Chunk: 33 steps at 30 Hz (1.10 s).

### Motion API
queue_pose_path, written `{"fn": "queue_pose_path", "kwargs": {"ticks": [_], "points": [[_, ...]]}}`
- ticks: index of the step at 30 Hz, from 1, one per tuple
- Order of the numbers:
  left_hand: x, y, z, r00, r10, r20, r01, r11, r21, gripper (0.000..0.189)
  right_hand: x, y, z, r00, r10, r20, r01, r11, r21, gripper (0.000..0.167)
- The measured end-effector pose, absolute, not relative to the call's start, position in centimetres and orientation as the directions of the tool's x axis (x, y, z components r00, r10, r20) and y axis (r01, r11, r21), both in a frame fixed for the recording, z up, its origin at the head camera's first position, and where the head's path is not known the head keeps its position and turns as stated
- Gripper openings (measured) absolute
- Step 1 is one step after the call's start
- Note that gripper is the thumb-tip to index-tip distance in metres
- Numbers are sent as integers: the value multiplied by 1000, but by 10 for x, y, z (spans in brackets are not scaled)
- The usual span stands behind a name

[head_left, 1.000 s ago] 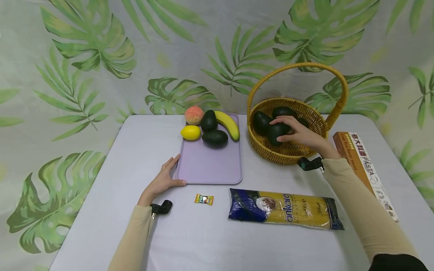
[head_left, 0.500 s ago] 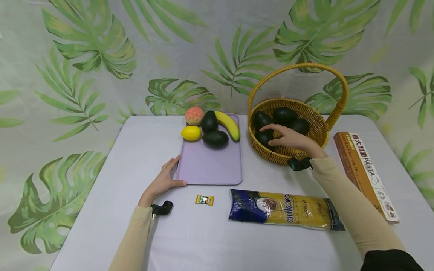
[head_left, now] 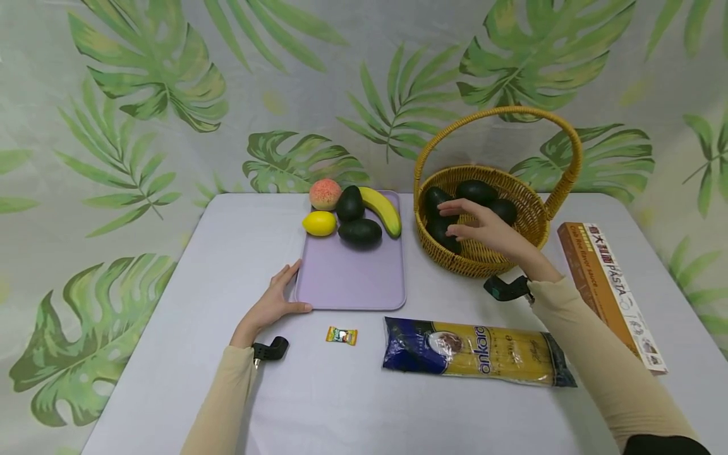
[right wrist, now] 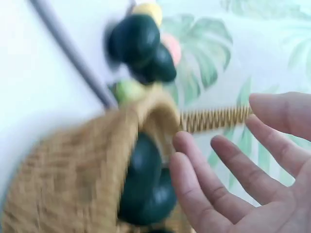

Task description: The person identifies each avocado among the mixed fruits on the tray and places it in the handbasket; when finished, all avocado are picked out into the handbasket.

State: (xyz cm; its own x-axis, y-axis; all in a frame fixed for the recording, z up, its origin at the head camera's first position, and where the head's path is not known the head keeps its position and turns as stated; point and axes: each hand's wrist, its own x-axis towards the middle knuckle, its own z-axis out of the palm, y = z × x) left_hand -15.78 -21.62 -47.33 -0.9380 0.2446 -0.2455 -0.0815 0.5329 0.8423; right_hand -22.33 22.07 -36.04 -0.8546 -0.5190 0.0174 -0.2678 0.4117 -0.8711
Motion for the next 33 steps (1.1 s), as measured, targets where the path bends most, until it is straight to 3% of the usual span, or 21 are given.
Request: {"fn": "queue_pose_path", "kwargs": {"ticks": [12, 24, 33], "points": [[-158, -216, -475, -939, 244, -242, -76, 540, 838, 105, -222, 144, -383, -798, -603, -26, -194, 297, -935, 57], [-158, -216, -473, -939, 243, -243, -75, 544, 836, 105, -246, 95, -407, -832, -552, -56, -117, 274, -955, 67], [-158, -218, -476, -939, 243, -241, -75, 542, 837, 105, -261, 71, -418, -860, -496, -117, -104, 395, -913, 69]]}}
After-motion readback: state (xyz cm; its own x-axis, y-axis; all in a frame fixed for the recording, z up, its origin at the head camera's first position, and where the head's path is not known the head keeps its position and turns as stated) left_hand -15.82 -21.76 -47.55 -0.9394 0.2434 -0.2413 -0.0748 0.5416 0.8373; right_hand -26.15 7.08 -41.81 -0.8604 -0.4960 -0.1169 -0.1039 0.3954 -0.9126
